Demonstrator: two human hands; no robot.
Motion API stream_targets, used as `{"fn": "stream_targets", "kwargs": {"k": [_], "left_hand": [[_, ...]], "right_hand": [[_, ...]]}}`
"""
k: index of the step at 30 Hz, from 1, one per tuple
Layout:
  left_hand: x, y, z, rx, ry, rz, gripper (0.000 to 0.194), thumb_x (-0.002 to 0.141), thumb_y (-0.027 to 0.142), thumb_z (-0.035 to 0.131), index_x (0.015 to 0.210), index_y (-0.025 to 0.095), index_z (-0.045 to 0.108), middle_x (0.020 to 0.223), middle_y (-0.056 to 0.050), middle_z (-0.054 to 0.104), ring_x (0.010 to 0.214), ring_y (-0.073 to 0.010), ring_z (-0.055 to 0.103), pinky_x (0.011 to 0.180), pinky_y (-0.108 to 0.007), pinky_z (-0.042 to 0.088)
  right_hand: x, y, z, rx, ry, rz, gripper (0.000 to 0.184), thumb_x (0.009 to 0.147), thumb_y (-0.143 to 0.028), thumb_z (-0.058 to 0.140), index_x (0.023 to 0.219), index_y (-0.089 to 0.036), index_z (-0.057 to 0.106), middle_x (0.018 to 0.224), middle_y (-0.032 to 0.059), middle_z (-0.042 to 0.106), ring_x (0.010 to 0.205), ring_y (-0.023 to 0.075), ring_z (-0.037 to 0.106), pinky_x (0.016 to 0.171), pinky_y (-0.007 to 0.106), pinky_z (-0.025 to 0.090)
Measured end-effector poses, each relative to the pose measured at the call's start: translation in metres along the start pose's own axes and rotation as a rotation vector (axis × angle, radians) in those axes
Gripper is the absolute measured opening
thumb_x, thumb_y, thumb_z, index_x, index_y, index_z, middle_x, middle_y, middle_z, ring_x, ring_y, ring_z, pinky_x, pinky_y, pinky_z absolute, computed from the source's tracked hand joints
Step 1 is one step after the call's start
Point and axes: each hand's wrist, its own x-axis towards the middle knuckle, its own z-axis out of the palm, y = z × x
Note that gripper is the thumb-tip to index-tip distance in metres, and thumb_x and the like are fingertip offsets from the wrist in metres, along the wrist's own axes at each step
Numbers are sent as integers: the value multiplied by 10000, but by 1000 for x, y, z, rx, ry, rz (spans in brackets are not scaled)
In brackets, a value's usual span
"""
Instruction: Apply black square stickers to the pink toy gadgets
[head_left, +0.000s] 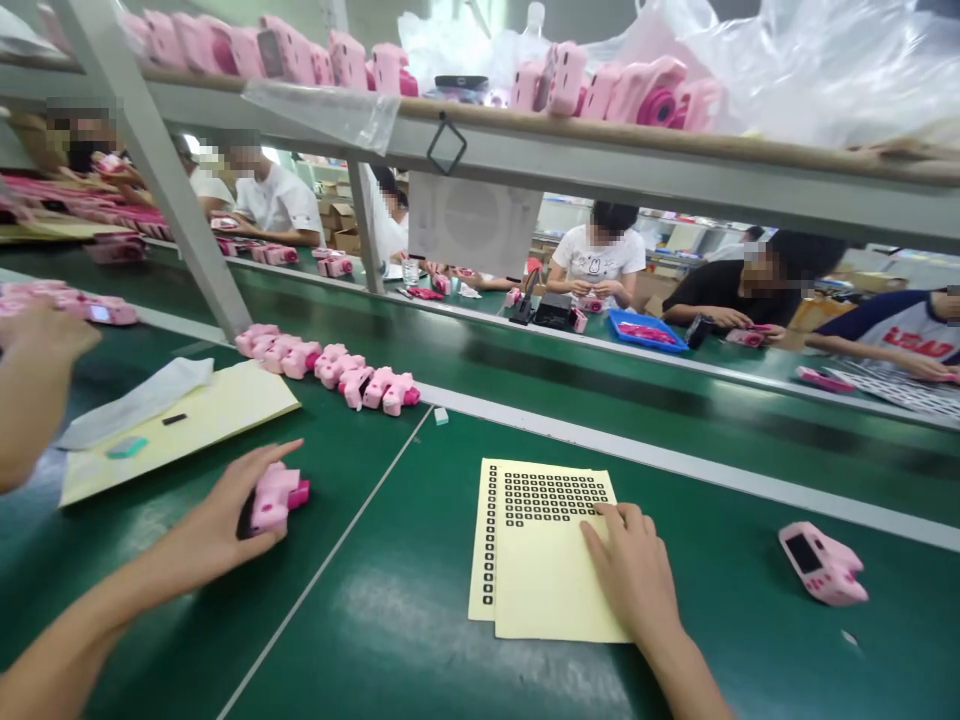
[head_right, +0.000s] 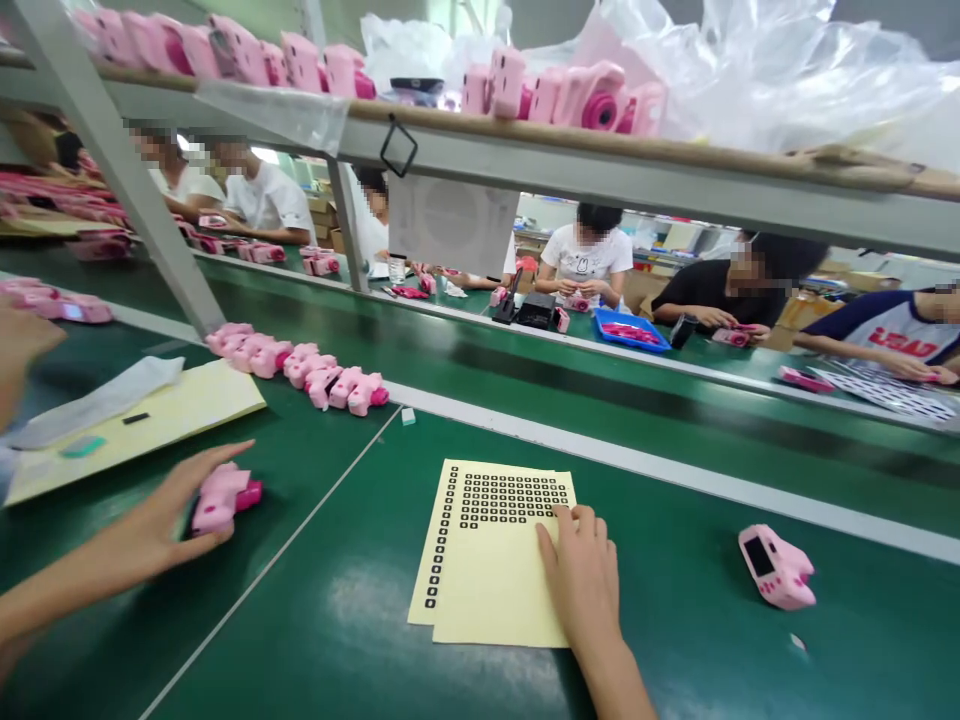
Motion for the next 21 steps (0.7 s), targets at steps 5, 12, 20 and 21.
{"fn": "stream_targets", "kwargs": {"k": [5,12,20,21], "left_hand": [[2,19,13,-199,-5,-267,781,555,561,661,1270,283,513,1291,28,563,1183,-266,549,1069,-323,423],[11,134,60,-479,-206,-131,681,672,521,700,1246,227,479,1110,-57,610,922,-199,619,869,-324,517],[5,229,148,-412,-273,37,671,642,384,738,1259,294,488,1105,-41,469,835,-170,597,770,-336,523],[4,231,152,-437,-310,54,733,633,377,748,1299,300,453,1136,-47,454,861,-175,595,780,-344,528]], "right_hand": [[-2,-8,0,21,10,-42,307,941,-370,448,1152,-233,625,1156,104,564,1007,262,520,790,385,420],[-14,-40,-4,484,40,-225,273,941,-393,450,1102,-245,613,1167,101,564,1115,269,503,930,479,393],[-22,-59,-9,1338,-372,-40,391,892,-471,545,1166,-229,405,1026,36,541,741,97,563,629,228,477],[-20,-56,-10,1364,-362,-4,370,879,-466,569,1111,-219,421,1002,29,546,727,89,560,611,213,467]]}}
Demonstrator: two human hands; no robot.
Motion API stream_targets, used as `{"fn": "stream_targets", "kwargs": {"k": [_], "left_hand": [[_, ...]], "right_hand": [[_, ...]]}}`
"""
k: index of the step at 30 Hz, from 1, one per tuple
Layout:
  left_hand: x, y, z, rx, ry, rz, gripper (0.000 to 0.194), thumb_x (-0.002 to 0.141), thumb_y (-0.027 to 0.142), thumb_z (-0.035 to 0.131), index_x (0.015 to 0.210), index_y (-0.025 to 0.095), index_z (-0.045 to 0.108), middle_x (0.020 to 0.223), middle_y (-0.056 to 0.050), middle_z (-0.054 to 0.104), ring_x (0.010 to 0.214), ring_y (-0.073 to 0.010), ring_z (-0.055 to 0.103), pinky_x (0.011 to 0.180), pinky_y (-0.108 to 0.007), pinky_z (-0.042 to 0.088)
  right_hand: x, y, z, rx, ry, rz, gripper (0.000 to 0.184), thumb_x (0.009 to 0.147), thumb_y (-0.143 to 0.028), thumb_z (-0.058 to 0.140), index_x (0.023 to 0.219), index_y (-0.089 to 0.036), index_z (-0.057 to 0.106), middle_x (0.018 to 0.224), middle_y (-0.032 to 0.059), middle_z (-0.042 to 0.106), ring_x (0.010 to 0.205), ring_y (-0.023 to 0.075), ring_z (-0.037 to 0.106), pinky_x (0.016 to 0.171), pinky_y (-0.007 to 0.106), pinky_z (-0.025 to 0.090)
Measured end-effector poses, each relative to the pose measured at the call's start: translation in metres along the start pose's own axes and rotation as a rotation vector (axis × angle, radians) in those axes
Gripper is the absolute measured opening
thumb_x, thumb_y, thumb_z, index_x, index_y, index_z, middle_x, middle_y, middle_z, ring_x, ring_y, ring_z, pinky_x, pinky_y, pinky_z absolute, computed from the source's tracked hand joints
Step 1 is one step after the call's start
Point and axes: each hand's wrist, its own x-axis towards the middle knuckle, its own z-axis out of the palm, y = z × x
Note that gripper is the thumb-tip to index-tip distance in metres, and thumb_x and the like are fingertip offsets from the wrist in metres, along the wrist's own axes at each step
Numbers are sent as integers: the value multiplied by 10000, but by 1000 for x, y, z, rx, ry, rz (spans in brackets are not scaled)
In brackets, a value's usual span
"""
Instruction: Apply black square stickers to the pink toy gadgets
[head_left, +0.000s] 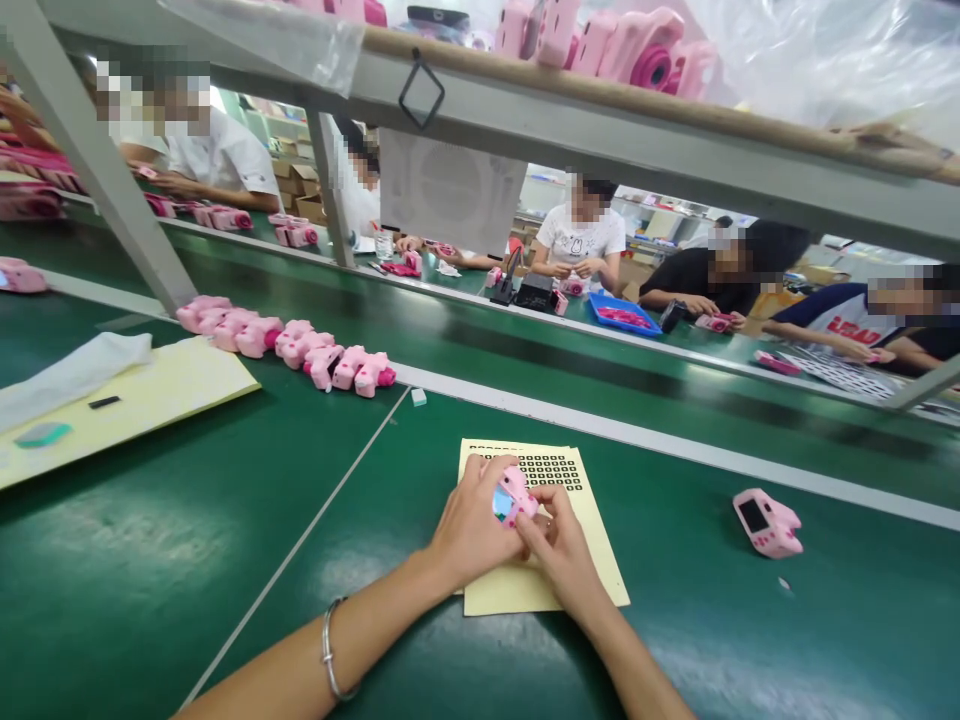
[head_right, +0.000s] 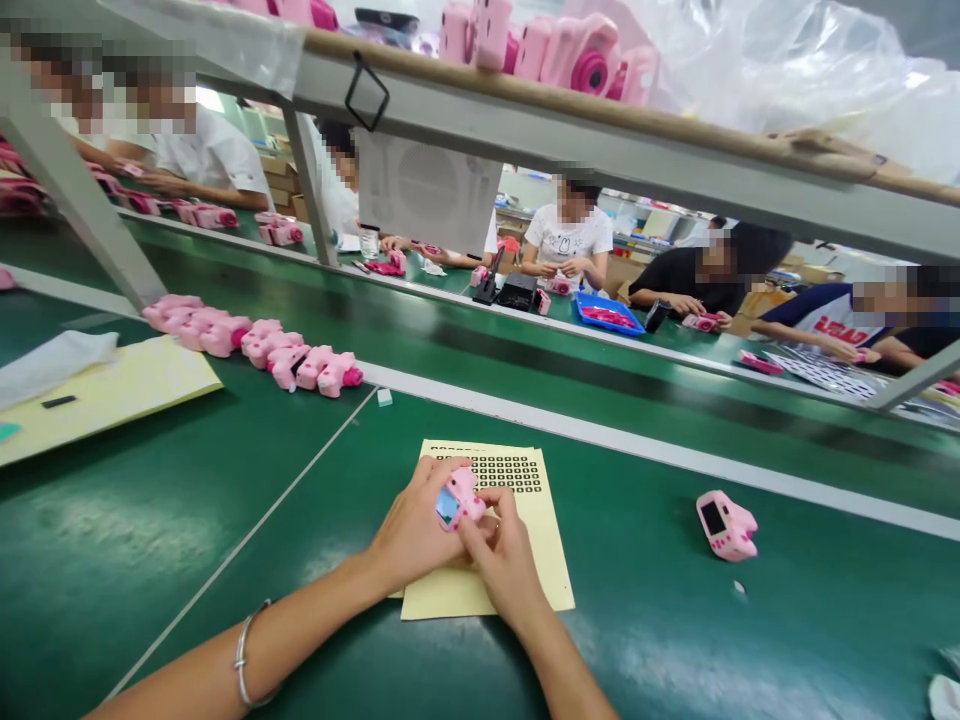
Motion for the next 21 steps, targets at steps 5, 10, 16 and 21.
{"fn": "stream_targets", "kwargs": {"k": [5,10,16,21], "left_hand": [[-2,-11,2,-158,-129,128,785,670,400,763,1346,253,392,1254,-72,420,1134,-202,512,1013,-381,473],[0,-15,1,-195,-98,134,639,714,334,742,1283,254,462,1213,-63,462,1107,-184,529,973,-353,489],[0,-9,0,-201,-104,152,559,672,338,767,1147,214,499,1137,-48,564,1035,-188,568,886,-320,489],[-1,-8,-1,-247,-157,105,578,657,384,773,1134,221,491,1075,-31,609,912,-167,597,743,-263,478]], "right_hand": [[9,2,-17,27,118,60,409,834,-503,597,1069,-186,486,876,14,571,538,46,467,458,169,377],[11,6,-19,23,141,91,420,805,-528,599,1037,-187,519,804,-5,557,505,51,443,410,163,350],[9,5,-18,55,129,102,379,818,-513,595,1011,-196,524,849,11,570,619,87,514,462,165,402],[8,5,-20,46,108,91,349,831,-496,583,1010,-203,520,918,28,596,781,140,587,607,221,499]]}}
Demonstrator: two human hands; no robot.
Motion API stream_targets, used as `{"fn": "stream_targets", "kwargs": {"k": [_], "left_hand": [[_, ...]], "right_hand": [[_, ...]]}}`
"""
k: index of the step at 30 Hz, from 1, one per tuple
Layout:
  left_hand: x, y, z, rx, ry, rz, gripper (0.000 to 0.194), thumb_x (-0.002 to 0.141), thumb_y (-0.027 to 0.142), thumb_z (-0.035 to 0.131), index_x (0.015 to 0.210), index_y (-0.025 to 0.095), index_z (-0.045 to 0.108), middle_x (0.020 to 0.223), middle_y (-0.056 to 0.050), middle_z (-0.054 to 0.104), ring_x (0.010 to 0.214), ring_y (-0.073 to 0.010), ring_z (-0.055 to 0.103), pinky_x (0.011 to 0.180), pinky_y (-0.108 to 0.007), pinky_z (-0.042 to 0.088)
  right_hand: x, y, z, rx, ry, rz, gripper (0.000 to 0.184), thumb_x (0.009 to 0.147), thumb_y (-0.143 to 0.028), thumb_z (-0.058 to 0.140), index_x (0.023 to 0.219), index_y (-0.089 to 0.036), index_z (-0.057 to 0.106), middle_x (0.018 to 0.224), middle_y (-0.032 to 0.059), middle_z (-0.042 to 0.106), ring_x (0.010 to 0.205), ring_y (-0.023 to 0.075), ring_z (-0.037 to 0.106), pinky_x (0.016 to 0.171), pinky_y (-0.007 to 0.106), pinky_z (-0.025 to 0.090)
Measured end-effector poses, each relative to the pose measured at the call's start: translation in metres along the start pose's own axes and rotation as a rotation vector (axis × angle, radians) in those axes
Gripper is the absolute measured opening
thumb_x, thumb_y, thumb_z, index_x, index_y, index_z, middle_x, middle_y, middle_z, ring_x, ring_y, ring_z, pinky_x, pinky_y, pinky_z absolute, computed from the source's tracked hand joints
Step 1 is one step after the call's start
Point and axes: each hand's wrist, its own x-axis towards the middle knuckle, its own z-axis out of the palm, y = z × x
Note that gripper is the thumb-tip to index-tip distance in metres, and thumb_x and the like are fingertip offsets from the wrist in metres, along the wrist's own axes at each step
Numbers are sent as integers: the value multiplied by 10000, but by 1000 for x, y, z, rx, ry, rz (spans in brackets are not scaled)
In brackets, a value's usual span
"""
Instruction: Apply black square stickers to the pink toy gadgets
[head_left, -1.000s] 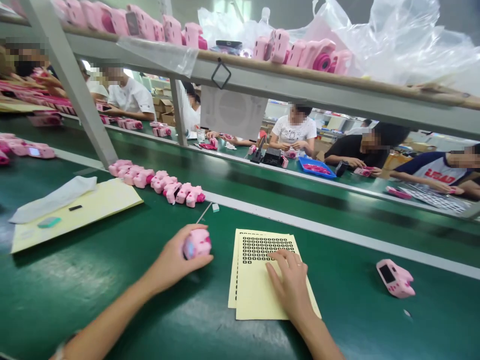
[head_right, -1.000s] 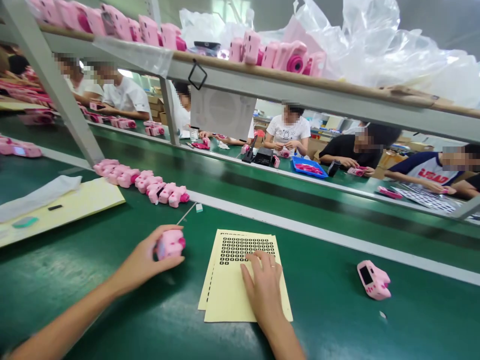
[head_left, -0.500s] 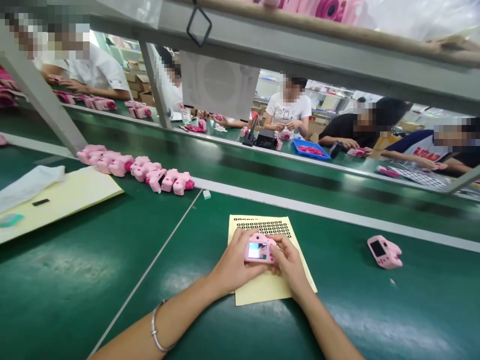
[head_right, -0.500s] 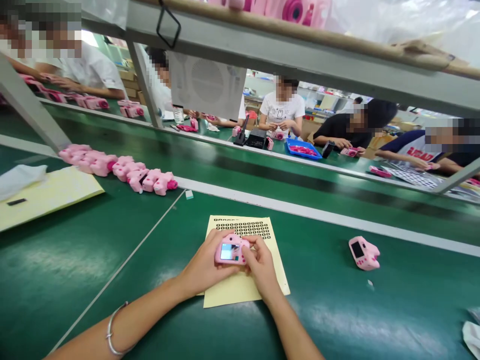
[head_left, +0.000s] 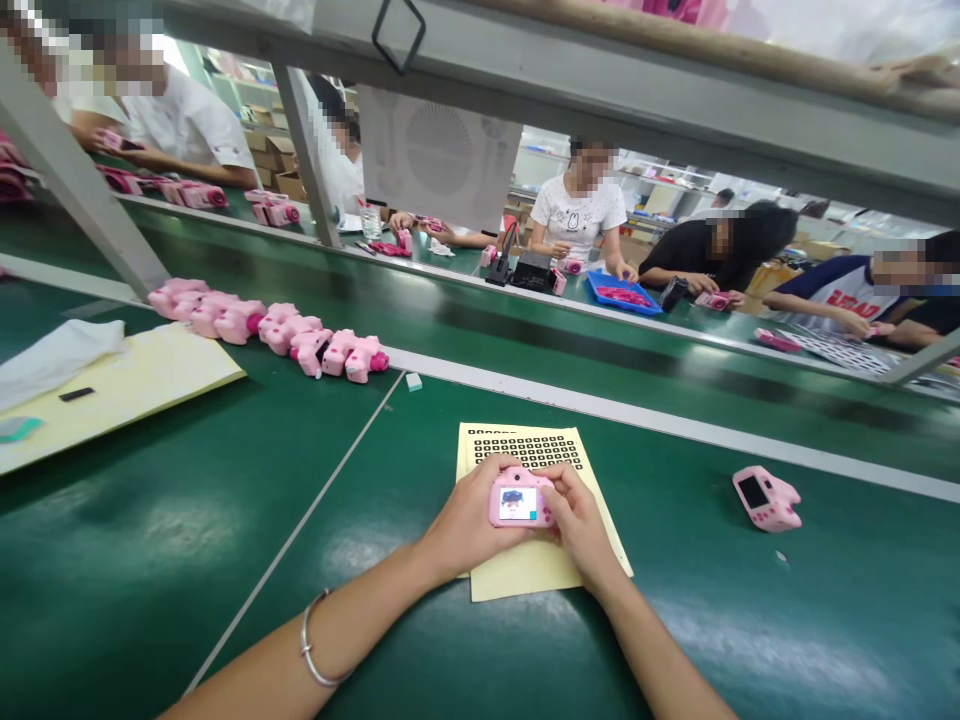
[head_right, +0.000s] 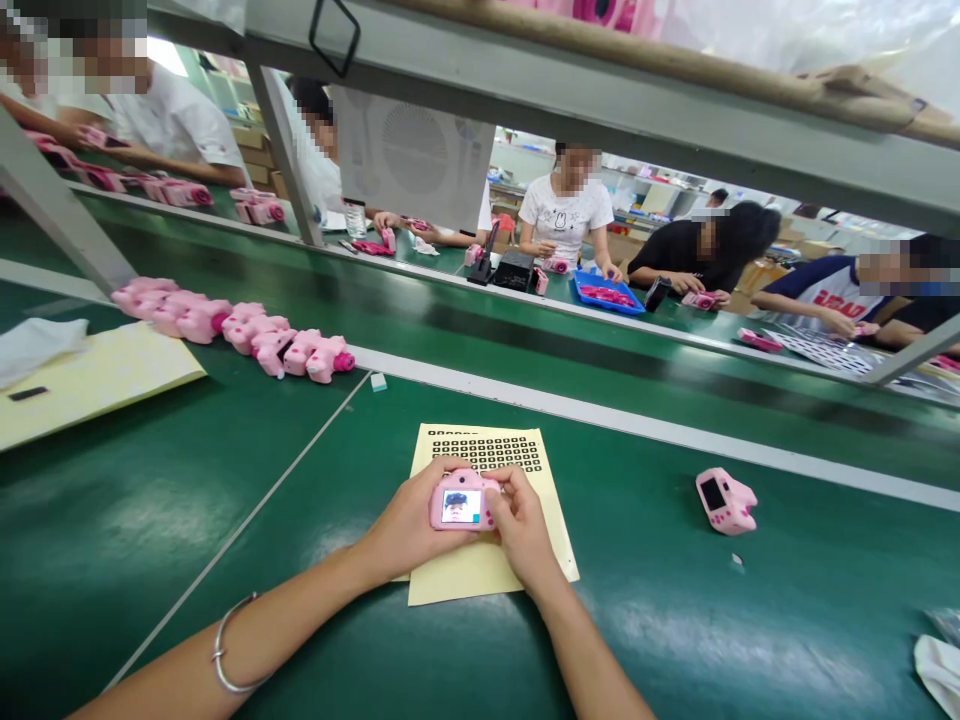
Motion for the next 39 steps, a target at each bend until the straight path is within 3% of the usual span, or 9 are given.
{"fn": "stream_targets", "kwargs": {"k": [8,12,22,39], "left_hand": [[0,-3,0,-25,15,18,615,651,353,780,1181,224,497,1144,-46,592,998,-185,590,838,-293,493],[2,-5,-1,-109,-12,39,660,614,238,804,1219,258,541,1204,-42,558,1088,-193,565,936,-324,488],[5,-8,-1,-405,-129,-92,657,596,160,777,1204,234,539,1136,-24,594,962,-152,596,762,-230,512],[5,-2,-3,-516,-188,-144,657,599,116,734,1203,214,494,1094,-32,584,915,-139,596,719,-219,508]], "right_hand": [[-1,-4,1,-18,-11,-27,319,845,-469,576,997,-195,517,915,30,598,787,138,595,622,222,498],[0,-3,1,-9,-3,-5,329,838,-484,575,998,-207,501,922,31,597,799,152,603,622,241,513],[-1,-2,2,-45,4,-54,298,840,-463,571,965,-206,487,883,17,589,719,120,585,554,204,486],[3,5,-1,-45,-16,-19,327,852,-477,559,996,-198,466,903,20,565,679,97,550,512,183,470]]}}
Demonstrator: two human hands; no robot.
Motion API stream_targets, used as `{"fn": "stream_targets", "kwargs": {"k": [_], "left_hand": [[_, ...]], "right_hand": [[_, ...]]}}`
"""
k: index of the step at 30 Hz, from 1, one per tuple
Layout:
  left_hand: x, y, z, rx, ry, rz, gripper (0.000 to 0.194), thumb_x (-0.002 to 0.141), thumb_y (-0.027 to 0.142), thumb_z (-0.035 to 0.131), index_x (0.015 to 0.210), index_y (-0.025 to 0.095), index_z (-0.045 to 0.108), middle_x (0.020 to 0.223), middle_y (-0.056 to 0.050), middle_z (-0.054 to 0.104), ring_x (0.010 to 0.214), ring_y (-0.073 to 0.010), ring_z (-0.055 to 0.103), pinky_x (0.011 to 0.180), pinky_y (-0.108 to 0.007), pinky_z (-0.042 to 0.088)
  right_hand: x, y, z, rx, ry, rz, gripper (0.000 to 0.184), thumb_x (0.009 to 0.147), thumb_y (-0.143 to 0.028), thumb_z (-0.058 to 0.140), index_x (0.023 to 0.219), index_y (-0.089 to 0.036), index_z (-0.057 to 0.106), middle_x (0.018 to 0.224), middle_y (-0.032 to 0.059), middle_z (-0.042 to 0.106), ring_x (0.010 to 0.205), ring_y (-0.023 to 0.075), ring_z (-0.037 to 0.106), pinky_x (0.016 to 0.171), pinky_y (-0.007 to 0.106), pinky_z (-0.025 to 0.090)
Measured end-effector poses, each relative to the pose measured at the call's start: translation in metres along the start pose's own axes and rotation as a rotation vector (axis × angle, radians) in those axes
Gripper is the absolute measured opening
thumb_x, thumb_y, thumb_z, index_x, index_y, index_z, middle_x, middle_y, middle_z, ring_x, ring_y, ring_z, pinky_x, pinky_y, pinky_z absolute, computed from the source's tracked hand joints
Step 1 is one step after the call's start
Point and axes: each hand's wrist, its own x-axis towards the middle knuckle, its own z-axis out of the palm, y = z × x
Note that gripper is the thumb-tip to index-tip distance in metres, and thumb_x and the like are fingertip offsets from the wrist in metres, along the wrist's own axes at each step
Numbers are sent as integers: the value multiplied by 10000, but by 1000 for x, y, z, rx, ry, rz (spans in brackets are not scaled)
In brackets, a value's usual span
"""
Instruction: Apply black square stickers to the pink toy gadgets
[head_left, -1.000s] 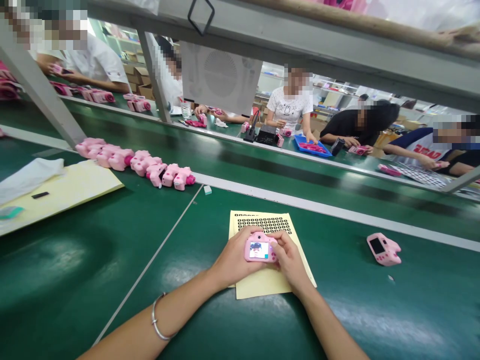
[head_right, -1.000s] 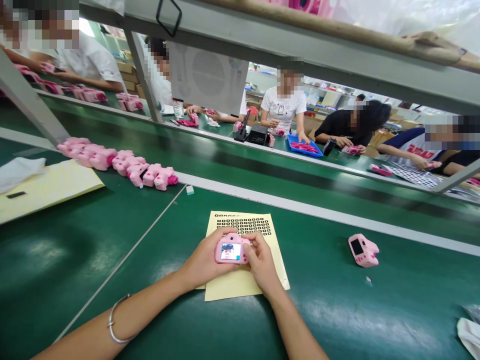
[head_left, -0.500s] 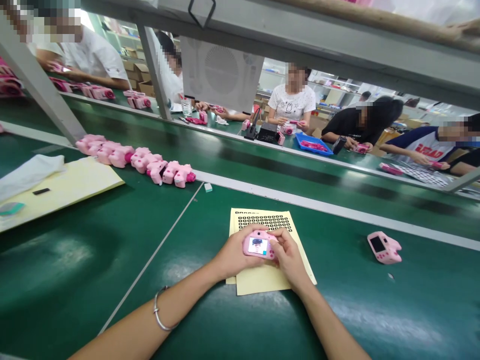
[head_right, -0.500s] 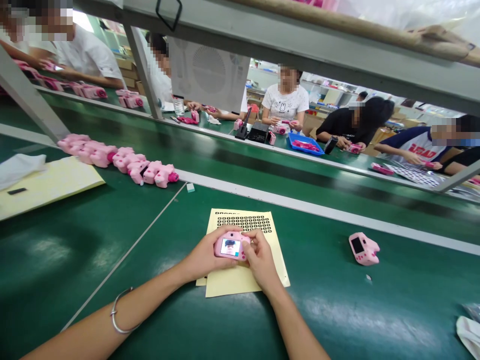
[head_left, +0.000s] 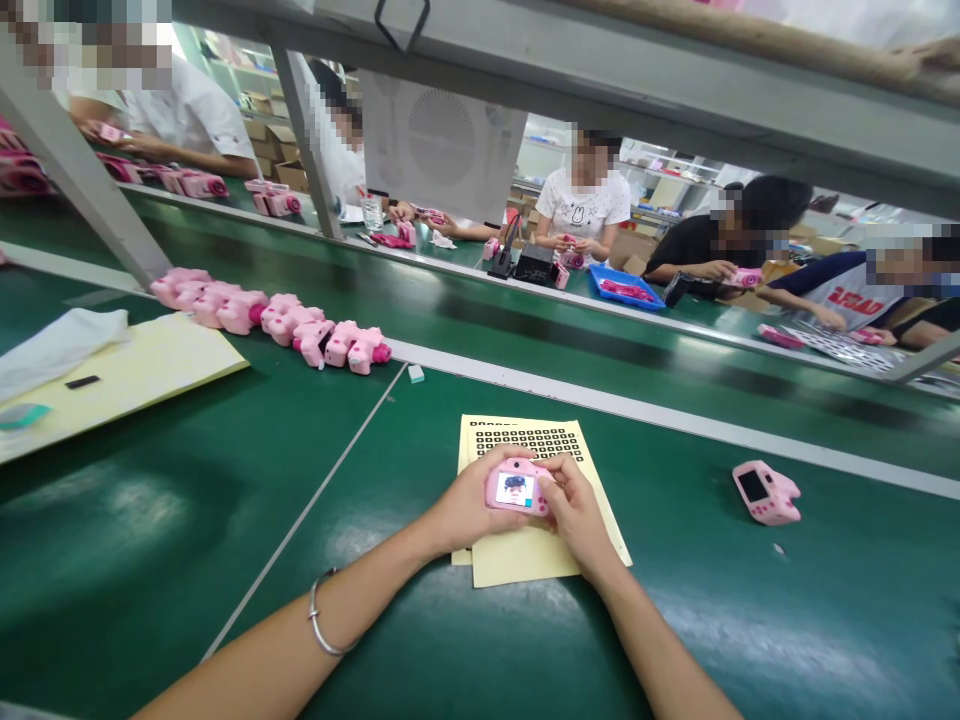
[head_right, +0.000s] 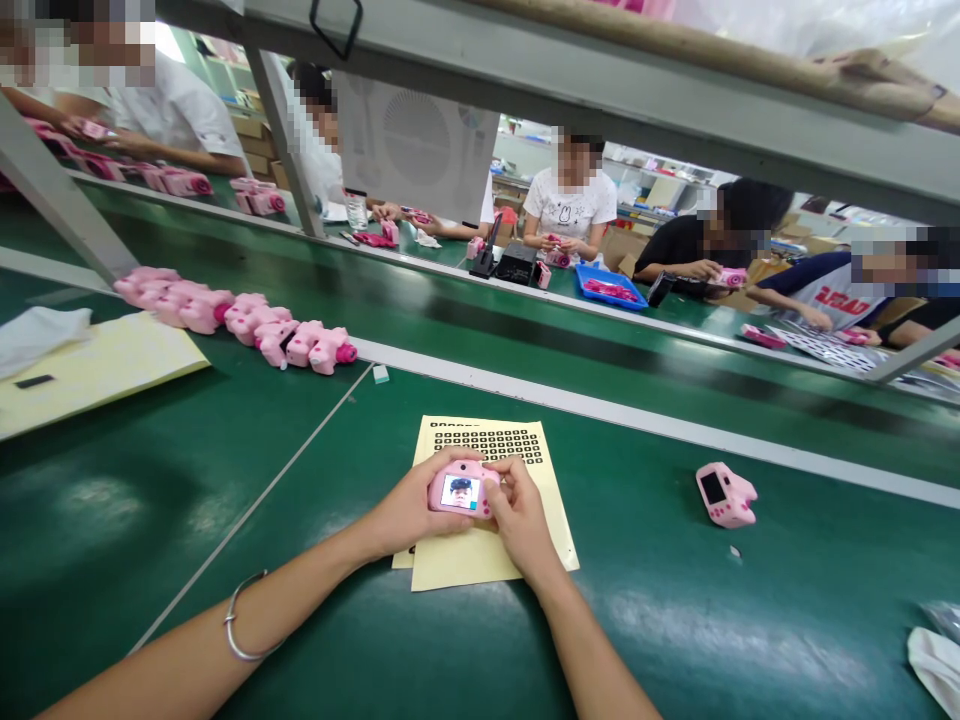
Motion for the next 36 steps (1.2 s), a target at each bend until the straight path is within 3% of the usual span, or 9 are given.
{"fn": "stream_targets", "kwargs": {"k": [12,15,18,21,23,26,30,36], "left_hand": [[0,2,1,5,10,3,650,604,108,736,1200,203,495,1083,-31,595,914,-135,591,715,-207,511],[0,5,3,-21,76,-20,653,588,115,759,1184,199,507,1076,-34,601,896,-133,594,664,-185,518],[1,8,2,-81,231,-44,665,612,177,770,1211,225,485,1148,-47,579,861,-132,597,583,-186,536],[3,9,-1,-131,375,-38,662,639,210,763,1231,255,469,1207,-49,557,870,-131,600,605,-226,584],[4,8,-2,-139,417,-29,659,636,214,767,1224,265,474,1202,-45,564,919,-147,603,640,-252,604],[6,6,-3,-137,456,-13,655,625,228,772,1212,268,483,1196,-44,573,1007,-179,600,680,-277,615],[10,6,-6,-78,459,-6,696,591,254,783,1222,249,488,1210,-60,588,1045,-205,612,716,-290,608],[20,5,-13,207,506,-36,730,546,358,797,1217,265,525,1210,-53,633,1052,-218,638,752,-249,579]], "right_hand": [[1,-3,2,-33,22,-25,335,842,-495,553,963,-191,481,819,0,550,643,92,548,456,159,423],[3,-5,2,-68,31,-28,379,847,-520,533,1013,-181,495,753,-11,538,549,82,501,420,172,384],[6,-6,-6,-90,99,-33,447,867,-535,493,1142,-183,478,697,-29,516,504,85,468,440,200,386],[8,-3,-16,-283,208,-75,332,855,-450,541,1027,-167,570,705,-15,527,540,75,445,515,206,383],[9,-2,-20,-478,200,-122,213,833,-346,572,911,-155,623,758,12,560,611,85,473,597,220,408],[10,-1,-18,-673,174,-174,154,823,-227,547,916,-155,646,855,39,600,704,113,518,690,248,436],[17,-6,-9,-747,229,-143,183,831,-149,513,945,-139,656,911,61,629,779,139,561,763,274,447],[32,-20,-1,-826,306,-84,149,821,-144,558,878,-148,695,909,54,682,822,142,621,760,240,466]]}}
